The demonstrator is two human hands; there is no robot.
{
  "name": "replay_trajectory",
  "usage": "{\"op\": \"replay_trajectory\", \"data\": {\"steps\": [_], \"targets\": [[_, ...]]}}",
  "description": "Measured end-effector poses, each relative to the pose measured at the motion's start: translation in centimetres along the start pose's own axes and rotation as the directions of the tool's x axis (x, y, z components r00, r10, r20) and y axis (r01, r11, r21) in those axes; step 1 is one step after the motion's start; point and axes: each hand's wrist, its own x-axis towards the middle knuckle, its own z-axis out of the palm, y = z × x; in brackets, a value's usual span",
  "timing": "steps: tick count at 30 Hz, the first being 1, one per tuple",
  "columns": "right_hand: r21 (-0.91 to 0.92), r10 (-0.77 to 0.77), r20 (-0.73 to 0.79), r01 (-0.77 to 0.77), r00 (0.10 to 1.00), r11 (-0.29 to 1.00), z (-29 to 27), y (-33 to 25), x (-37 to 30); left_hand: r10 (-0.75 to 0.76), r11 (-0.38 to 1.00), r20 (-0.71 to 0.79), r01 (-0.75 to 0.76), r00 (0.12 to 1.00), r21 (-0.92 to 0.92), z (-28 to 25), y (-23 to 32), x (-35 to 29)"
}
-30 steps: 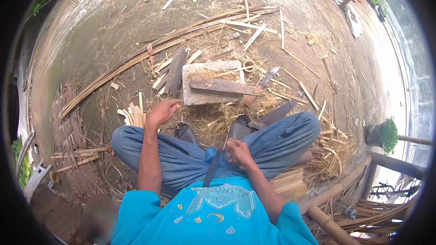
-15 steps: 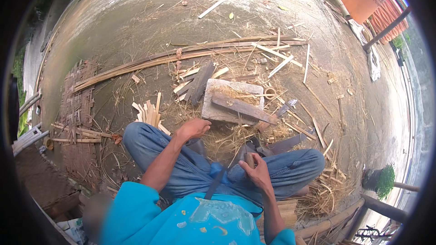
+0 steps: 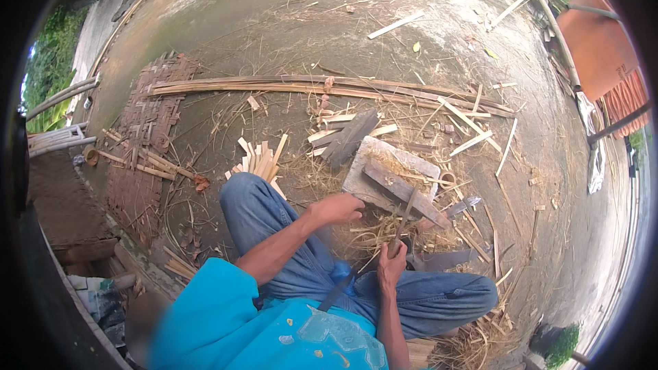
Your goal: The person sits on the ground and uses a machete to split small pieces of wood on a wooden block. They repeatedly pick up wood pieces, position them, and strike them to split them into smaller strips.
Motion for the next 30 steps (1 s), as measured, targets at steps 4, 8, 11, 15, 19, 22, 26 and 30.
{"op": "replay_trajectory", "data": {"steps": [4, 8, 11, 15, 19, 22, 26, 30], "targets": [[-0.038, -0.085, -0.013, 0.085, 0.996, 0.996, 0.2, 3.0, 0.9, 0.065, 0.887, -0.646, -0.34, 0.761, -0.311, -10.8, 4.2, -8.6], [-0.07, -0.022, 0.002, 0.022, 1.0, 0.997, 0.0, 4.1, 1.3, -0.36, 0.648, -0.856, -0.56, 0.372, -0.516, -16.5, -1.3, -16.6], [-0.061, -0.042, 0.067, 0.047, 0.997, 0.997, 0.0, 4.1, 1.6, -0.596, 0.765, -0.776, -0.145, 0.209, -0.627, -13.7, -13.1, -18.4], [-0.083, -0.04, 0.1, 0.048, 0.994, 0.995, 0.0, 3.7, 1.9, -0.852, 0.521, -0.462, 0.323, 0.245, -0.79, -0.2, -26.5, -18.3], [-0.149, -0.064, 0.075, 0.074, 0.995, 0.986, -0.2, 4.1, 2.2, -0.921, 0.378, -0.362, 0.558, 0.146, -0.738, 6.6, -25.0, -13.7], [-0.128, -0.024, 0.063, 0.032, 0.998, 0.991, -0.4, 3.9, 2.1, -0.96, 0.254, -0.272, 0.591, 0.061, -0.766, 7.3, -22.7, -10.2], [-0.185, -0.092, 0.038, 0.098, 0.995, 0.978, -0.7, 3.7, 1.7, -0.974, 0.163, -0.225, 0.658, -0.01, -0.735, 8.9, -22.9, -9.7], [-0.175, -0.075, 0.015, 0.076, 0.997, 0.982, -0.7, 3.4, 1.5, -0.982, 0.162, -0.186, 0.68, 0.038, -0.715, 8.9, -23.8, -10.2]]}}
